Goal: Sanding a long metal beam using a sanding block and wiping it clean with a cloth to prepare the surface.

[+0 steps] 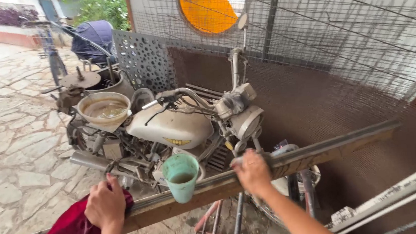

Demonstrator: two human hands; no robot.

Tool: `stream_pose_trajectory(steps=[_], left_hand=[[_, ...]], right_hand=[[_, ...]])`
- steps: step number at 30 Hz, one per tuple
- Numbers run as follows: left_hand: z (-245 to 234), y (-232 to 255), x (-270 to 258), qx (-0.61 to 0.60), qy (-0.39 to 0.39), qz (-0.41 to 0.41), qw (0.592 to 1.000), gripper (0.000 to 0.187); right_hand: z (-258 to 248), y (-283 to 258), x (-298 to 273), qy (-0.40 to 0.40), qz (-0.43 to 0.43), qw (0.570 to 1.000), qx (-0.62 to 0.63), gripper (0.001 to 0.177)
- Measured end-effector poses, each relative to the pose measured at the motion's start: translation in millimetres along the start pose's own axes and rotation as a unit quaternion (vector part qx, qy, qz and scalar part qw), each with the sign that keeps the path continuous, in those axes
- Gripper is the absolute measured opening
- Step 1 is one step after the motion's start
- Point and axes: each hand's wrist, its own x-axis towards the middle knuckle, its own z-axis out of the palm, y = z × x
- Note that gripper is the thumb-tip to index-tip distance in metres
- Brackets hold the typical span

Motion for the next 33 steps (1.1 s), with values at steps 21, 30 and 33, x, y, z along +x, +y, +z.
stream_pose_trajectory(steps=[21,30,33], left_hand=[[-3,5,-1,-0.056,-0.014,-0.019,0.998,0.056],[-3,6,-4,-0.031,-0.005,-0.008,0.999,0.060],[-8,7,-1,-0.016,0.003,-0.006,1.000,0.057]], right_hand=[[-56,-10,32,-0.348,0.179,0.911,0.127,0.064],[-25,-46,59,-0.340,0.224,0.913,-0.002,0.103],[-2,-61,52,-0.329,0.146,0.933,-0.002,0.096]])
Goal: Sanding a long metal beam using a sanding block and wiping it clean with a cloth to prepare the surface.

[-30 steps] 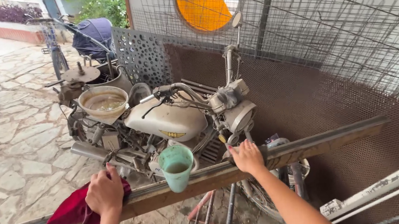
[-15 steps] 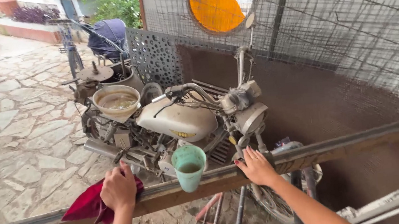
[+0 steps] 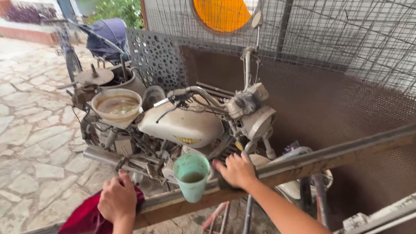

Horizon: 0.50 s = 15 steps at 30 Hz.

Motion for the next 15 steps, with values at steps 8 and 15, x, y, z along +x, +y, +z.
stream_pose_trajectory(steps=[8,15], left_hand=[[3,-1,-1,-0.018,-0.001,-0.014,1.000,0.057],[5,0,0,-0.020,-0.019,-0.022,0.999,0.058]], right_hand=[[-21,39,8,-0.008,0.018,1.000,0.000,0.094],[-4,-4,-20,0.056,-0.112,0.990,-0.058,0.076]])
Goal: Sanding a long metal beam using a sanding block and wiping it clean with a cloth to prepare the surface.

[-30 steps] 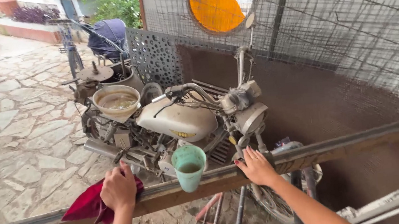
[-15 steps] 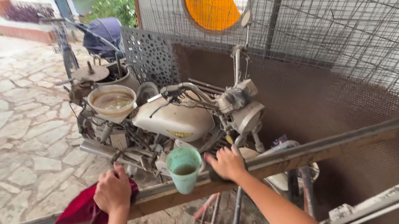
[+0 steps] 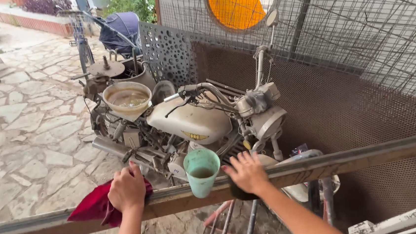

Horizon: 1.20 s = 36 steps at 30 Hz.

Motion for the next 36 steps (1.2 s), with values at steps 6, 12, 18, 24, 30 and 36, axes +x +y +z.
stream_pose_trajectory(steps=[6,12,18,24,30,36], left_hand=[[1,-2,0,-0.007,0.010,0.013,1.000,0.058],[-1,-1,1,-0.004,0.000,0.009,1.000,0.059],[-1,-2,-2,0.009,0.023,0.023,0.999,0.058],[1,-3,-2,0.017,0.028,0.022,0.999,0.059],[1,-3,-1,-0.006,0.024,0.021,0.999,0.057],[-2,-2,0,-0.010,-0.002,0.012,1.000,0.061]], right_hand=[[-26,6,13,-0.110,0.139,0.984,0.032,0.097],[-5,1,-6,-0.022,0.029,0.999,0.003,0.103],[-23,17,14,-0.105,0.168,0.980,0.007,0.101],[-18,-12,-16,-0.056,0.068,0.996,-0.014,0.104],[-20,40,15,-0.060,0.195,0.979,0.030,0.111],[7,1,0,-0.010,0.066,0.998,0.021,0.100]])
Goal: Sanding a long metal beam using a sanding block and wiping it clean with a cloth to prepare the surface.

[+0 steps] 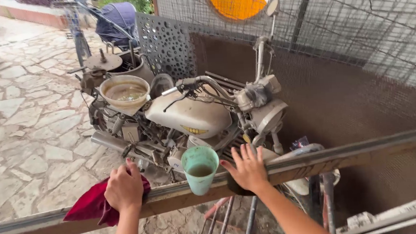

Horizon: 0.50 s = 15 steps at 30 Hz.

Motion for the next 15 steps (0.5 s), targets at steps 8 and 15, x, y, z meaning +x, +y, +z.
stream_pose_trajectory(steps=[8,15], left_hand=[[3,-3,2,0.029,0.015,0.013,0.999,0.061],[3,-1,2,0.036,0.001,0.003,0.999,0.061]], right_hand=[[-40,48,19,0.001,0.095,0.992,-0.083,0.101],[-7,31,-15,0.021,-0.041,0.998,0.043,0.108]])
